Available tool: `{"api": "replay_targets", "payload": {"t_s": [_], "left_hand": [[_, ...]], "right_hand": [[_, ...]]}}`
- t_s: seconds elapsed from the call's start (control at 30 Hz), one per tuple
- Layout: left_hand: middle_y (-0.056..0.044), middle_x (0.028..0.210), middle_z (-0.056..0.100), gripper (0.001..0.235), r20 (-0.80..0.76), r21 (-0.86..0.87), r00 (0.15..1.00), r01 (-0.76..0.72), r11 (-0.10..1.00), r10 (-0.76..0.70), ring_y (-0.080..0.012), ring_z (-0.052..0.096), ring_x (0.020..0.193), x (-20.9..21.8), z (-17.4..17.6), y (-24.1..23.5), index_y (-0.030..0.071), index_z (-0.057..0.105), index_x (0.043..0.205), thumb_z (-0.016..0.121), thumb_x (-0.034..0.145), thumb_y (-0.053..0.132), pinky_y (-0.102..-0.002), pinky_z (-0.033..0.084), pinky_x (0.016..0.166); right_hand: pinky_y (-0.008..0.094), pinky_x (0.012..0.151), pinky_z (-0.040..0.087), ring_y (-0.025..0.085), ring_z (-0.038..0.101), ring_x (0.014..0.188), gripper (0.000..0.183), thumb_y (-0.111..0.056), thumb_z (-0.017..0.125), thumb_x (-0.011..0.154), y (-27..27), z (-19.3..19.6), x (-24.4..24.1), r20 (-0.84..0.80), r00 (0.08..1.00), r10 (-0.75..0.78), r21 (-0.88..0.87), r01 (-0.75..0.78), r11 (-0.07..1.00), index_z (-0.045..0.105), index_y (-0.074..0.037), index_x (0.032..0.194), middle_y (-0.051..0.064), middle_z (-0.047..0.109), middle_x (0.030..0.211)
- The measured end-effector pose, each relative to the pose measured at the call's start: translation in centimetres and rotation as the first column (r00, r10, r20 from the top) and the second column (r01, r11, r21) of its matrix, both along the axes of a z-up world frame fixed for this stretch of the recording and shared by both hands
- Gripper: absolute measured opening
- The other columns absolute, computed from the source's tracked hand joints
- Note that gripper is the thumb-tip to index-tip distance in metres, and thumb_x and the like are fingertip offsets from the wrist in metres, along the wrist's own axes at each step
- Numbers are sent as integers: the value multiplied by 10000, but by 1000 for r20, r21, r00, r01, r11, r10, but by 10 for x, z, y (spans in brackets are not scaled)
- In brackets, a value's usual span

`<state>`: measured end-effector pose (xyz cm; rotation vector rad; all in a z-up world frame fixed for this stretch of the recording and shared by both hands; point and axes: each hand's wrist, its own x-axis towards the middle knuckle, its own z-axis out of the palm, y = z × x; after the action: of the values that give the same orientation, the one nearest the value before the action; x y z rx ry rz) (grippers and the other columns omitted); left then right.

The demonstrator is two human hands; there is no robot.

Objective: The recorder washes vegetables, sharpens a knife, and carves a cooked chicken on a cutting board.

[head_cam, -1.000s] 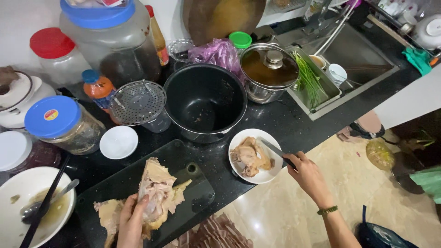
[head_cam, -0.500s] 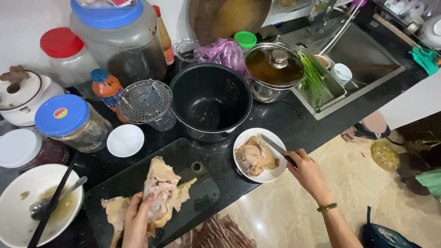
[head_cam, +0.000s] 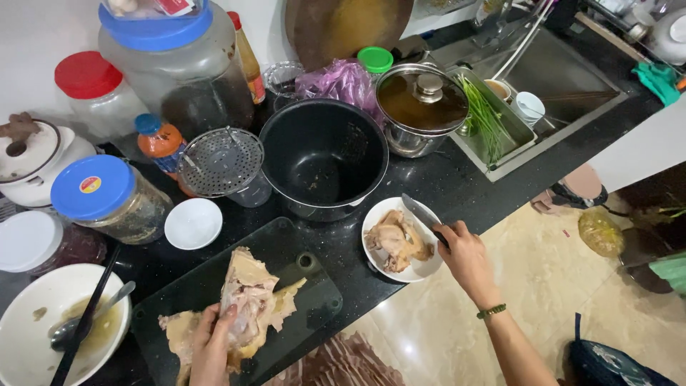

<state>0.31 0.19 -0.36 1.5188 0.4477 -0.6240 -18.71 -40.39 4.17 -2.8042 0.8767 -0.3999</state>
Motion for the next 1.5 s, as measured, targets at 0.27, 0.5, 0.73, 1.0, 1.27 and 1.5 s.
{"api": "replay_targets", "payload": {"t_s": [0.27,0.5,0.73,1.0,1.27,1.5], "left_hand": [[-160,998,681,307,58,-21,998,32,999,-31,-191,662,900,2,-20,9,-18,633,1141,608,983,243,-330,517,818],[-155,987,681,304,26,-20,999,43,999,-42,-190,677,903,0,-5,2,-11,617,1149,596,981,241,-334,532,837],[-167,1000,684,322,19,-24,999,34,999,-34,-194,679,917,1,-4,2,-18,610,1175,588,982,239,-338,536,843],[-175,1004,685,328,27,-46,999,33,998,-31,-203,678,919,2,3,2,-28,607,1166,596,978,241,-339,533,843],[-173,996,667,312,51,16,996,75,997,-75,-207,668,924,1,-1,3,-9,618,1142,603,980,257,-342,527,862],[-142,1041,669,318,33,-50,998,46,998,-44,-180,653,983,1,6,0,2,618,1131,610,960,270,-324,505,905]], "right_hand": [[416,720,536,348,668,859,313,-103,664,932,-5,-15,-1,188,980,-59,156,30,987,674,-85,1244,151,641,1042],[335,627,496,156,604,661,329,-155,585,1013,-23,-50,5,157,948,-276,708,87,701,638,-53,1321,123,667,775],[310,617,540,130,681,661,333,-148,589,964,-18,-43,9,174,962,-212,621,60,781,629,-28,1272,77,696,800],[322,612,535,163,684,645,335,-143,604,959,-21,-43,6,164,962,-220,575,88,814,636,-1,1262,103,697,772],[352,536,493,172,664,619,335,-166,597,970,-14,-25,6,15,959,-284,620,214,755,647,-33,1274,122,690,722],[339,512,501,155,669,618,328,-169,584,972,-15,-27,4,57,967,-247,577,170,799,641,-32,1265,107,694,738]]}}
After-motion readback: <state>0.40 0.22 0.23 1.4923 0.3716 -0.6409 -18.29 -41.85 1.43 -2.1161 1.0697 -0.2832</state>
